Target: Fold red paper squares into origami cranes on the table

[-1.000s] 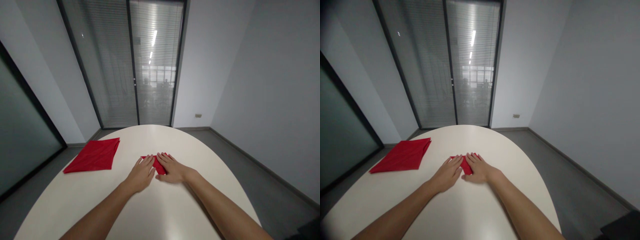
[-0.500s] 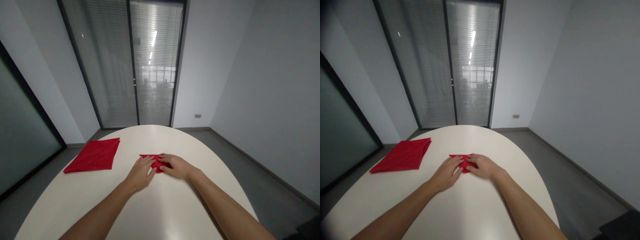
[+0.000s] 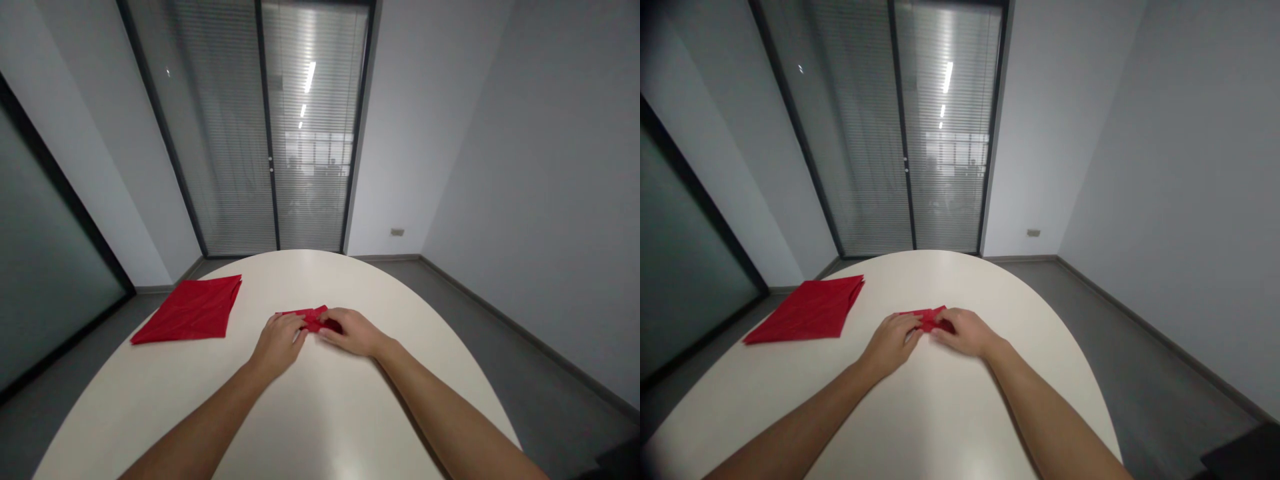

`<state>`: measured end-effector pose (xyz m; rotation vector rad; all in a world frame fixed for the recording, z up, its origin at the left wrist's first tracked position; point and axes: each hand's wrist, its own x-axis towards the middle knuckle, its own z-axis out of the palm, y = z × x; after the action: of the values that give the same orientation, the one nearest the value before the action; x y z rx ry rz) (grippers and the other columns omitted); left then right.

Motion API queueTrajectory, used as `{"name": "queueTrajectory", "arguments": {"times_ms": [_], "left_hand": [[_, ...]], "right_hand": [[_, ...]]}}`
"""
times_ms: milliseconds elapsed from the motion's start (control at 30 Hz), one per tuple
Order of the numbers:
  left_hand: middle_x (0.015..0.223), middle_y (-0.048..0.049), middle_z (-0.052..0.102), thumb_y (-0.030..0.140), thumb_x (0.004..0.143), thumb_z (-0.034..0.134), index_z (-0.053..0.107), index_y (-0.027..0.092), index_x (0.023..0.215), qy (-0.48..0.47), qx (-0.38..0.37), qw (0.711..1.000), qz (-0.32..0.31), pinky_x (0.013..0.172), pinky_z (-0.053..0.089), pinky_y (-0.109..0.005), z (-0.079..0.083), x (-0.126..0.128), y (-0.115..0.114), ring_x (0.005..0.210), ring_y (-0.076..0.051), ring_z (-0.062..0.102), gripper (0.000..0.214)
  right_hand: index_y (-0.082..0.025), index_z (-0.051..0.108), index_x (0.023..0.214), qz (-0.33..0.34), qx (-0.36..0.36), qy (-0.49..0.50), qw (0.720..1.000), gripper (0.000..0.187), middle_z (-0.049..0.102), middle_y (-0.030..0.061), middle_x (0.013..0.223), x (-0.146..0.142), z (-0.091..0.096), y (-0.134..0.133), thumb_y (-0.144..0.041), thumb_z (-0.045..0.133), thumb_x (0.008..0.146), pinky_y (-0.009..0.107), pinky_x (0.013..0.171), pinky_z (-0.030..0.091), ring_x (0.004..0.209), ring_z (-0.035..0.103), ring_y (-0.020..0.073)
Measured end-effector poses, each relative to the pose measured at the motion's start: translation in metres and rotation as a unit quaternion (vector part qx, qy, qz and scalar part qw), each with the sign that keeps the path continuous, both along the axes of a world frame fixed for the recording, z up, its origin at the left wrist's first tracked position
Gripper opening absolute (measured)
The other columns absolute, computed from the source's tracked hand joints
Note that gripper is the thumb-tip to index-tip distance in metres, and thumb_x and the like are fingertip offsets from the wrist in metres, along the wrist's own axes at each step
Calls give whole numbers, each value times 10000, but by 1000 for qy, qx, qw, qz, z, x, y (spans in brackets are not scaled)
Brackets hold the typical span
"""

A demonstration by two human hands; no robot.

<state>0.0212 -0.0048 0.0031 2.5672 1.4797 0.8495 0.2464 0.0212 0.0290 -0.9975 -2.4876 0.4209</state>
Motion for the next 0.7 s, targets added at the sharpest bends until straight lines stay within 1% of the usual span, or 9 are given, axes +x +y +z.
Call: {"name": "queueTrajectory", "arguments": {"times_ms": [67,100,200,333,433,500,600,667,700], "left_hand": [[1124,-56,751,205,952,504,707,229,1056,0,1,1000,12,1014,455,-442,1,0,1,1064,-239,675,229],[1105,-60,754,206,958,496,705,223,1055,1,2,1000,16,1012,456,-441,1,-1,1,1046,-237,678,230],[1083,-67,755,208,975,465,693,217,1084,8,7,1000,23,1020,446,-456,2,-1,2,1011,-236,684,253],[1039,-63,758,208,958,494,674,216,1078,12,18,999,28,1028,438,-469,2,-3,3,964,-242,686,217],[978,-56,759,219,953,508,672,213,1013,8,34,999,41,1044,430,-472,3,-5,5,930,-243,686,174],[977,-58,758,243,951,521,670,213,1002,-9,54,997,58,1042,434,-469,3,-7,6,930,-248,683,160],[990,-61,753,311,938,563,656,220,1029,-69,73,989,106,926,502,-420,5,-10,6,933,-256,683,159],[962,-48,751,354,928,584,646,234,1035,-118,69,981,140,829,526,-378,7,-11,5,889,-245,692,172],[948,-40,750,368,922,594,642,239,1030,-142,67,976,151,807,528,-365,7,-12,5,867,-237,697,174]], "right_hand": [[-194,668,1175,3,12,-4,1000,342,731,84,1056,-1,-2,1,-403,623,907,320,815,487,905,656,227],[-197,664,1192,3,17,-5,1000,338,729,86,1082,-1,-3,2,-369,623,905,322,836,487,933,656,230],[-213,673,1195,-6,14,4,1000,287,733,80,1113,-1,-7,5,-285,532,955,323,879,483,982,666,223],[-234,667,1200,-23,-14,38,999,296,746,66,1087,0,-7,5,-326,458,1013,317,857,486,954,685,213],[-224,679,1146,-45,-32,72,996,298,751,65,1012,-1,-6,4,-369,452,1019,315,802,487,879,681,213],[-215,681,1111,-57,-51,107,991,303,748,63,985,-3,-7,5,-393,456,1016,318,788,488,853,669,212],[-197,675,1056,-72,-80,173,979,318,742,56,955,-5,-9,8,-428,464,1006,321,786,492,844,654,211],[-188,670,1026,-76,-96,214,969,324,736,52,945,-6,-11,11,-446,477,994,321,790,494,851,648,210],[-184,669,1014,-78,-104,234,964,327,733,51,939,-6,-12,12,-455,487,986,320,785,496,850,646,210]]}}
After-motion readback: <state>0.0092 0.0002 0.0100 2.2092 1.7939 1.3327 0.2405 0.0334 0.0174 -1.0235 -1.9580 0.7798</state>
